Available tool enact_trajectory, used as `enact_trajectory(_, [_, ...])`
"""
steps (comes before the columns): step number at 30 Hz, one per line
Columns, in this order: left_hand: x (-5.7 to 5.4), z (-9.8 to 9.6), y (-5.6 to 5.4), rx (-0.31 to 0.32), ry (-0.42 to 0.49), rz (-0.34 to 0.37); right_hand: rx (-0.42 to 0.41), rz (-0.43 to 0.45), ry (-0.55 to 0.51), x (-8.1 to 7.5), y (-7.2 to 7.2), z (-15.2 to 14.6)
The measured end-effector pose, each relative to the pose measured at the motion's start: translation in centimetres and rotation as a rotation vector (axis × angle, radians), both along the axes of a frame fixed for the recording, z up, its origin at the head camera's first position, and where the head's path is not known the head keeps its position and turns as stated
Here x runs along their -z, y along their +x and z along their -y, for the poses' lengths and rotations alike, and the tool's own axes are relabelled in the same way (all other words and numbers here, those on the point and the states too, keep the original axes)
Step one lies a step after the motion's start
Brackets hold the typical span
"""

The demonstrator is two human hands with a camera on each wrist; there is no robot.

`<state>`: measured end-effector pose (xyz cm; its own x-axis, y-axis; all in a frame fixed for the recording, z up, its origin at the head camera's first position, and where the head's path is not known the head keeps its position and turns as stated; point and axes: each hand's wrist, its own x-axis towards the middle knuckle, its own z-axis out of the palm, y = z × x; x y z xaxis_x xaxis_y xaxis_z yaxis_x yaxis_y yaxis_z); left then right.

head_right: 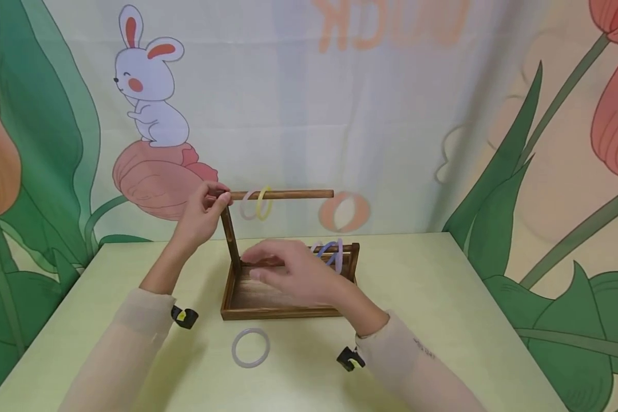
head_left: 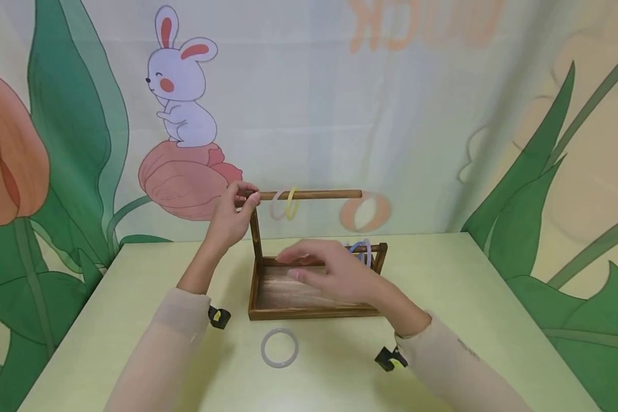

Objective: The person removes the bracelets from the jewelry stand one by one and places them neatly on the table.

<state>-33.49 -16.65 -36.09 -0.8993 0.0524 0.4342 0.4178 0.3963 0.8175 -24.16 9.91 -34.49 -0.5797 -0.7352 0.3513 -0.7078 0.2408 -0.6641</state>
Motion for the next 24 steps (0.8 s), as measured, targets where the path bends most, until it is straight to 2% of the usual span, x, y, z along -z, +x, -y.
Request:
enact_trajectory(3, [0.1, 0.1, -0.1, -0.006, -0.004, -0.003, 0.048, -0.005, -0.124, -1.3, -1.0, 0.3])
enact_trajectory(7, [0.0, 0.1, 0.0, -0.013, -0.019, 0.004, 0.13, -0.061, -0.245, -2.8, -2.9, 0.5])
enact_trajectory(14, [-0.2, 0.0, 0.2, -0.006, -0.026, 0.015, 0.254, -0.163, -0.338, -4.6, -6.1, 1.0])
enact_trajectory(19, [-0.2, 0.0, 0.4, -0.01, -0.026, 0.027, 0.315, -0.256, -0.31, -5.0, -8.0, 1.0])
enact_trajectory(21, [-0.2, -0.1, 0.4, -0.014, -0.024, 0.029, 0.329, -0.278, -0.259, -4.8, -8.8, 0.9])
enact_trajectory(24, [-0.1, -0.2, 0.4, -0.016, -0.019, 0.029, 0.365, -0.279, -0.125, -4.2, -9.9, 0.6])
